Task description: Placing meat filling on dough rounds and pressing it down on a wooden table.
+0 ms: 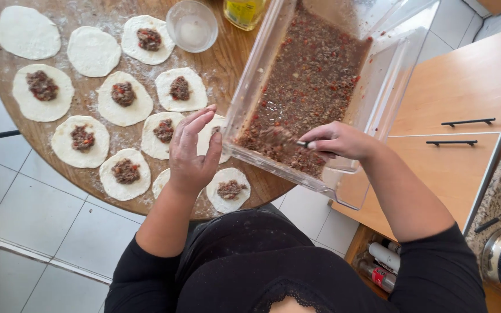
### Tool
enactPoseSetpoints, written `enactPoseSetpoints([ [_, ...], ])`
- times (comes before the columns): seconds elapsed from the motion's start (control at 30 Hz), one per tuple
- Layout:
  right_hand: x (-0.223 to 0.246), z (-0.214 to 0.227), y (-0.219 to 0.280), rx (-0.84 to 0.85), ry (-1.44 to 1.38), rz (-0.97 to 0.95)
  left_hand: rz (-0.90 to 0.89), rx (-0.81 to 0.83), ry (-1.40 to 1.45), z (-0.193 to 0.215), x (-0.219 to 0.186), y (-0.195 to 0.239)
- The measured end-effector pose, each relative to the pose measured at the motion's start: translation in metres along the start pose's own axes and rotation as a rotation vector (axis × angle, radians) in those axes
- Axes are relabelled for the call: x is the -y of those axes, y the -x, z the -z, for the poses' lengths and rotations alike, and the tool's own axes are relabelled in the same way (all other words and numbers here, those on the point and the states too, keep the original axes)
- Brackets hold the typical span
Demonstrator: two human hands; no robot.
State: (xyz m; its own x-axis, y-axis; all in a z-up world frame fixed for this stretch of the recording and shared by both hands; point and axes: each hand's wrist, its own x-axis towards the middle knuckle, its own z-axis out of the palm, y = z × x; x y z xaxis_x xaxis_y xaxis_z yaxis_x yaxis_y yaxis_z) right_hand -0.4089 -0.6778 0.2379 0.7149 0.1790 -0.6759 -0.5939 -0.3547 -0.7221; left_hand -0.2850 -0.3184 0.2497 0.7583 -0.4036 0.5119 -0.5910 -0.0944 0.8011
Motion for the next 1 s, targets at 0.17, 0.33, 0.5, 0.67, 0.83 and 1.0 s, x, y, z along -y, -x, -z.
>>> enactPoseSetpoints([
  [0.17, 0.018, -0.018, 0.014, -0.200, -0.292, 0.093, 0.048, -0.040, -0.037, 0.043, 0.029, 0.015],
  [0.33, 0.093, -0.079, -0.010, -0.354, -0.612, 0.225, 0.186, -0.009, 0.097, 0.094, 0.079, 0.025],
  [0.5, 0.171, -0.146, -0.104, -0.495, -0.701, 0.242, 0.164, 0.025, -0.023, 0.169, 0.135, 0.011],
  [0.67, 0.214, -0.206, -0.260, -0.412, -0.737, 0.272, 0.183, 0.068, -0.161, 0.232, 0.227, -0.003],
  [0.83, 0.178, -0.236, -0.437, -0.493, -0.563, 0.230, 0.170, 0.140, -0.316, 0.246, 0.322, -0.038],
  [1.0, 0.190, -0.264, -0.471, -0.905, 0.296, 0.296, 0.107, 0.252, -0.406, 0.209, 0.398, -0.055],
])
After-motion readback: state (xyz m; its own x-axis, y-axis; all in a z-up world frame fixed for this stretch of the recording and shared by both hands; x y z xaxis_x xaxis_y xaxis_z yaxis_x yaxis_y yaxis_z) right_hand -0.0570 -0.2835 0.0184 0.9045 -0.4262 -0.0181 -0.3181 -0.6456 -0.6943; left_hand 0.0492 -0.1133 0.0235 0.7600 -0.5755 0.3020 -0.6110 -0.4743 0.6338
